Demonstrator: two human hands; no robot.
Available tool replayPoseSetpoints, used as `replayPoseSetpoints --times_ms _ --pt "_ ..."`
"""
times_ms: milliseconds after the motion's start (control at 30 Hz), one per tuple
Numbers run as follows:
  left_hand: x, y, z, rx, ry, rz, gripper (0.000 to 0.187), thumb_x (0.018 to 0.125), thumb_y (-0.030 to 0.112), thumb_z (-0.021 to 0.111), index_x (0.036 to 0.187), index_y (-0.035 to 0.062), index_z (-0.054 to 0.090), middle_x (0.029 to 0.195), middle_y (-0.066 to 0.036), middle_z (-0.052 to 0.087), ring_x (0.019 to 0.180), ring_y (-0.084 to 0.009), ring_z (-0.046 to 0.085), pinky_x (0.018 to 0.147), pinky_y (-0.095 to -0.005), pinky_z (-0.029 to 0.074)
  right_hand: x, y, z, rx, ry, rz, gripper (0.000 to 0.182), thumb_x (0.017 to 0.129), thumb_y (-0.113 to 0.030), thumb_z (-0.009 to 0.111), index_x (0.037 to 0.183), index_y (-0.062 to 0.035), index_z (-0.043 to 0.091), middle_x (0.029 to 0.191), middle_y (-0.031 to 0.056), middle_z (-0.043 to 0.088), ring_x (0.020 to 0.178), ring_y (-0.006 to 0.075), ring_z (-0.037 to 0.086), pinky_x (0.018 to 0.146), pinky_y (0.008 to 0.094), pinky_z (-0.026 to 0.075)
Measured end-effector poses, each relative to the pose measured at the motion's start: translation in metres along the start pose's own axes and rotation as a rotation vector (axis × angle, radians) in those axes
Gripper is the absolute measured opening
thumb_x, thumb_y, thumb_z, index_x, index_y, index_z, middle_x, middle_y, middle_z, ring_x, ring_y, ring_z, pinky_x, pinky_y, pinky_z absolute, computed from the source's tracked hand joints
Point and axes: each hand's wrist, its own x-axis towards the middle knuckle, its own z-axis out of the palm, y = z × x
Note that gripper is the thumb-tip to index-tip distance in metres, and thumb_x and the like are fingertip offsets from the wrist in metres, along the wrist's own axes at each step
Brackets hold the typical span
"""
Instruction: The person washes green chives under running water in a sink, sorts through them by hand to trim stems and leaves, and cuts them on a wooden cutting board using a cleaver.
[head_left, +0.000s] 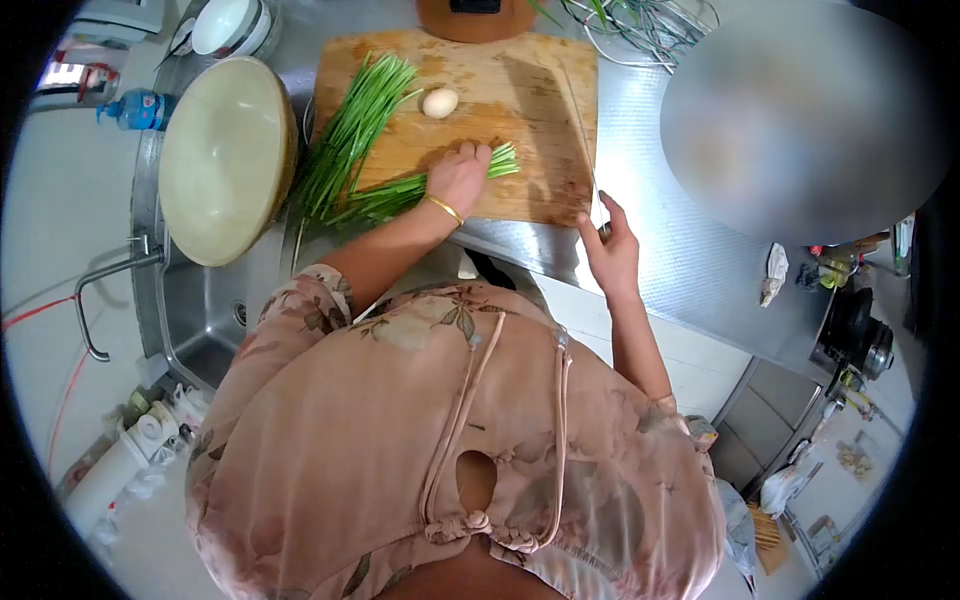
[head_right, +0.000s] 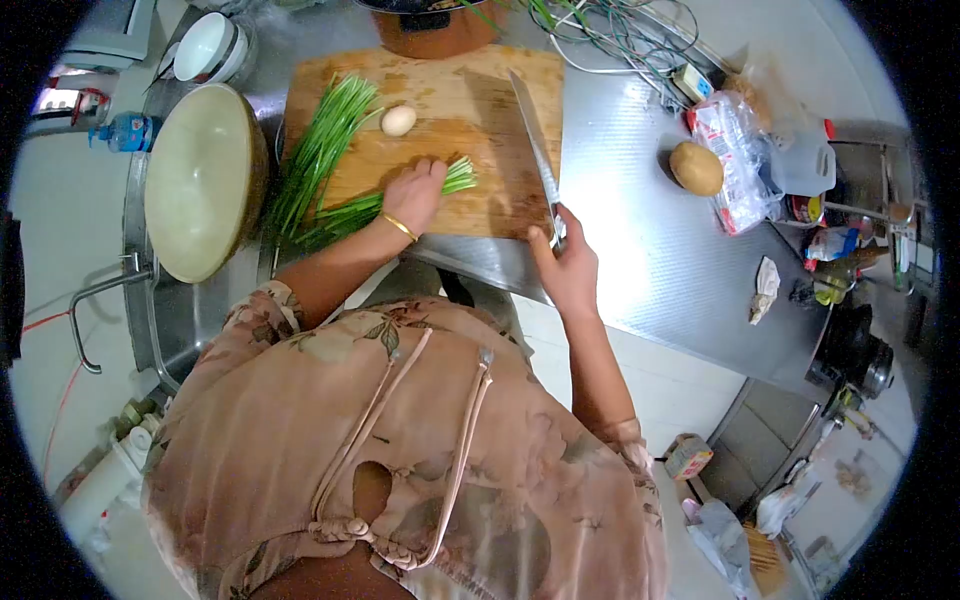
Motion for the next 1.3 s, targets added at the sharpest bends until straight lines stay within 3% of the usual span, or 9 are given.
replayPoseSetpoints --times_ms 100,133,267,300,467,567,667,867,1300 --pt "-0.002 0.007 -0.007 0.046 -0.019 0.032 0.040 0.077 0.037 0.057 0.095 0.0033 0.048 0.084 -0.014 0.052 0.070 -0.0300 0.058 0.059 -0.0399 0.047 -0.025 -0.009 -0.008 0.131 -0.066 0.098 0.039 0.087 -0.028 0.053 0.116 -0.0022 0.052 0.060 0.0070 0.056 0.054 0.0123 0.047 0.052 0.0304 0.042" --pt "-0.003 0.007 -0.005 0.068 -0.017 0.056 0.043 0.076 0.041 0.057 0.097 0.0032 0.048 0.083 -0.013 0.052 0.070 -0.0286 0.058 0.057 -0.0396 0.047 -0.032 -0.007 -0.004 0.230 -0.049 0.073 0.033 0.088 -0.021 0.050 0.115 -0.0014 0.052 0.061 0.0092 0.054 0.055 0.0132 0.047 0.054 0.0303 0.042" --pt "-0.007 0.010 -0.008 0.186 -0.043 0.123 0.044 0.078 0.041 0.055 0.101 0.0039 0.049 0.081 -0.011 0.050 0.068 -0.0244 0.058 0.052 -0.0382 0.046 -0.051 -0.017 0.003 -0.032 0.005 -0.116 0.020 0.088 -0.013 0.046 0.099 0.0018 0.055 0.075 0.0238 0.055 0.068 0.0381 0.055 0.060 0.0402 0.043" --pt "-0.007 0.010 -0.008 0.200 -0.036 0.129 0.043 0.078 0.040 0.054 0.100 0.0043 0.049 0.081 -0.010 0.050 0.067 -0.0240 0.058 0.052 -0.0380 0.046 -0.052 -0.019 0.004 -0.079 -0.019 -0.127 0.020 0.088 -0.013 0.046 0.100 0.0013 0.053 0.080 0.0247 0.056 0.073 0.0401 0.055 0.062 0.0426 0.043" --pt "-0.008 0.008 -0.001 0.225 0.053 0.154 0.034 0.081 0.036 0.052 0.098 0.0059 0.049 0.081 -0.010 0.050 0.063 -0.0237 0.057 0.051 -0.0374 0.046 -0.053 -0.007 0.020 -0.148 -0.038 -0.194 0.021 0.088 -0.013 0.045 0.102 0.0011 0.051 0.081 0.0245 0.057 0.074 0.0403 0.055 0.065 0.0443 0.044" --pt "-0.007 0.007 -0.002 0.217 0.015 0.160 0.032 0.081 0.035 0.052 0.095 0.0062 0.049 0.081 -0.010 0.050 0.063 -0.0238 0.057 0.051 -0.0377 0.046 -0.052 -0.009 0.024 -0.160 0.044 -0.287 0.011 0.087 -0.007 0.046 0.089 0.0035 0.049 0.067 0.0225 0.054 0.061 0.0385 0.053 0.054 0.0405 0.040" --pt "-0.007 0.002 0.000 0.206 0.028 0.212 0.032 0.081 0.035 0.052 0.094 0.0060 0.048 0.081 -0.010 0.049 0.063 -0.0244 0.057 0.051 -0.0380 0.046 -0.051 -0.012 0.021 -0.154 -0.072 -0.158 0.018 0.088 -0.013 0.045 0.097 0.0010 0.049 0.077 0.0246 0.056 0.071 0.0419 0.054 0.062 0.0461 0.042" --pt "-0.003 -0.008 0.001 0.231 0.026 0.289 0.029 0.081 0.033 0.051 0.094 0.0076 0.049 0.080 -0.009 0.049 0.061 -0.0251 0.057 0.050 -0.0393 0.046 -0.030 0.011 0.015 -0.042 -0.200 0.000 0.018 0.089 -0.015 0.044 0.083 0.0025 0.045 0.069 0.0265 0.054 0.068 0.0443 0.052 0.057 0.0460 0.041" --pt "0.000 -0.016 0.004 0.292 0.060 0.386 0.022 0.082 0.026 0.048 0.096 0.0091 0.050 0.078 -0.007 0.049 0.061 -0.0230 0.056 0.052 -0.0376 0.045 0.005 0.001 0.012 -0.225 -0.155 -0.254 0.021 0.086 -0.014 0.048 0.085 0.0062 0.047 0.071 0.0269 0.057 0.068 0.0434 0.056 0.060 0.0473 0.046"
